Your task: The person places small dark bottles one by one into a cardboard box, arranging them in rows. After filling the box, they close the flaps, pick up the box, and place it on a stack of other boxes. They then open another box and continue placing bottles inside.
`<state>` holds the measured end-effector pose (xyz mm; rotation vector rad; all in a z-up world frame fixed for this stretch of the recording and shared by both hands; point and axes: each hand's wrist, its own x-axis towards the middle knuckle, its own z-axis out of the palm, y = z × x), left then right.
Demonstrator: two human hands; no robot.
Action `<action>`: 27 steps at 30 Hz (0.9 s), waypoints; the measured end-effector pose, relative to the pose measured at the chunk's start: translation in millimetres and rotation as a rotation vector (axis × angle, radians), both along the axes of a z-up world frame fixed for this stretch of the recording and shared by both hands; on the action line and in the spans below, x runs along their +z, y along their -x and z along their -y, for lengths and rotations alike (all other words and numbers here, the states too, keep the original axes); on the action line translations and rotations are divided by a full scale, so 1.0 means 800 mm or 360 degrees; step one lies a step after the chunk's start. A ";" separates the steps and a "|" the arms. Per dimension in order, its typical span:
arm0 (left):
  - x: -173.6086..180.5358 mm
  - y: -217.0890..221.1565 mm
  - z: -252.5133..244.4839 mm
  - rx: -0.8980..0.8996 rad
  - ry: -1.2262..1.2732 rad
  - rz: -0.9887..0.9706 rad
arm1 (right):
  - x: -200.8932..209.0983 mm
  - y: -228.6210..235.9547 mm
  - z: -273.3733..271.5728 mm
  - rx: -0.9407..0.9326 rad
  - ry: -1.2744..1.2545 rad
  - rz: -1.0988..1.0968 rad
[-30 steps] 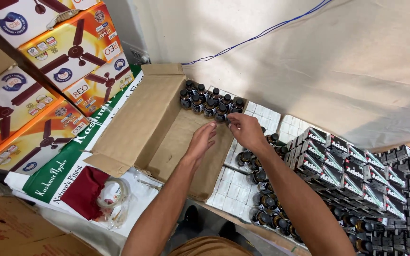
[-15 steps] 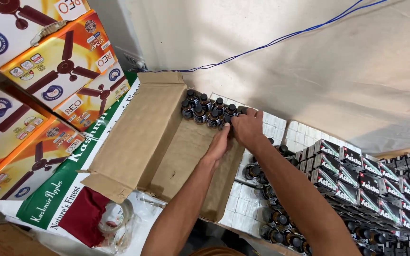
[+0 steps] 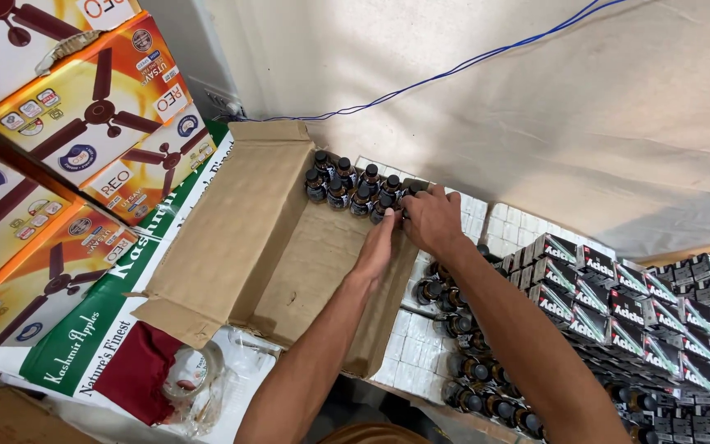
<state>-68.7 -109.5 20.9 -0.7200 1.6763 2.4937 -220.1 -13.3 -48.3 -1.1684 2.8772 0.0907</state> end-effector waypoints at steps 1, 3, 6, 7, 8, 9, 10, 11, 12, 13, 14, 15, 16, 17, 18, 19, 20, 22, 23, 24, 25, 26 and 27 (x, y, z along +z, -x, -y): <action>-0.005 0.001 0.000 0.0003 0.0001 -0.0001 | 0.022 -0.008 -0.002 0.0003 0.0001 -0.0001; -0.015 0.001 -0.001 0.0126 0.0097 -0.0247 | 0.065 -0.025 -0.007 0.0013 0.0203 0.0102; -0.001 -0.011 -0.008 0.0220 0.0334 -0.0504 | 0.087 -0.030 -0.023 0.0061 0.0471 0.0178; 0.015 -0.017 -0.014 0.0219 0.0338 -0.0504 | 0.102 -0.038 -0.027 0.0061 0.0475 0.0178; 0.030 -0.023 -0.019 0.0224 0.0390 -0.0557 | 0.117 -0.046 -0.032 0.0091 0.0636 0.0219; 0.046 -0.030 -0.024 0.0230 0.0443 -0.0610 | 0.133 -0.054 -0.037 0.0120 0.0797 0.0260; 0.054 -0.034 -0.030 0.0229 0.0446 -0.0613 | 0.144 -0.062 -0.043 0.0120 0.0800 0.0257; 0.063 -0.037 -0.035 0.0223 0.0447 -0.0681 | 0.156 -0.070 -0.049 0.0099 0.0876 0.0279; 0.071 -0.042 -0.040 0.0218 0.0446 -0.0747 | 0.167 -0.078 -0.054 0.0078 0.0948 0.0304; 0.074 -0.046 -0.045 0.0218 0.0447 -0.0747 | 0.172 -0.083 -0.061 0.0079 0.0949 0.0304; 0.078 -0.049 -0.051 0.0208 0.0457 -0.0764 | 0.177 -0.088 -0.070 0.0076 0.0986 0.0322; 0.081 -0.053 -0.056 0.0198 0.0466 -0.0781 | 0.183 -0.092 -0.078 0.0073 0.1022 0.0341; 0.077 -0.054 -0.061 0.0200 0.0468 -0.0780 | 0.189 -0.100 -0.085 0.0076 0.1023 0.0342; 0.072 -0.054 -0.066 0.0211 0.0484 -0.0775 | 0.196 -0.108 -0.092 0.0046 0.1016 0.0374; 0.068 -0.055 -0.071 0.0222 0.0500 -0.0770 | 0.202 -0.115 -0.099 0.0016 0.1008 0.0408; 0.066 -0.061 -0.076 0.0225 0.0502 -0.0767 | 0.205 -0.123 -0.107 0.0020 0.1008 0.0411; 0.065 -0.065 -0.081 0.0242 0.0495 -0.0732 | 0.208 -0.130 -0.115 -0.0006 0.0985 0.0446; 0.057 -0.073 -0.091 0.0265 0.0487 -0.0695 | 0.208 -0.142 -0.131 -0.0027 0.0958 0.0484; 0.050 -0.076 -0.096 0.0263 0.0488 -0.0632 | 0.205 -0.146 -0.140 -0.0038 0.0940 0.0538; 0.043 -0.078 -0.098 0.0263 0.0493 -0.0570 | 0.202 -0.151 -0.145 -0.0045 0.0924 0.0591; 0.037 -0.081 -0.101 0.0271 0.0494 -0.0570 | 0.193 -0.153 -0.150 -0.0037 0.0922 0.0593; 0.031 -0.085 -0.105 0.0250 0.0505 -0.0522 | 0.184 -0.155 -0.156 -0.0054 0.0880 0.0636; 0.025 -0.090 -0.109 0.0228 0.0515 -0.0473 | 0.175 -0.158 -0.162 -0.0071 0.0837 0.0678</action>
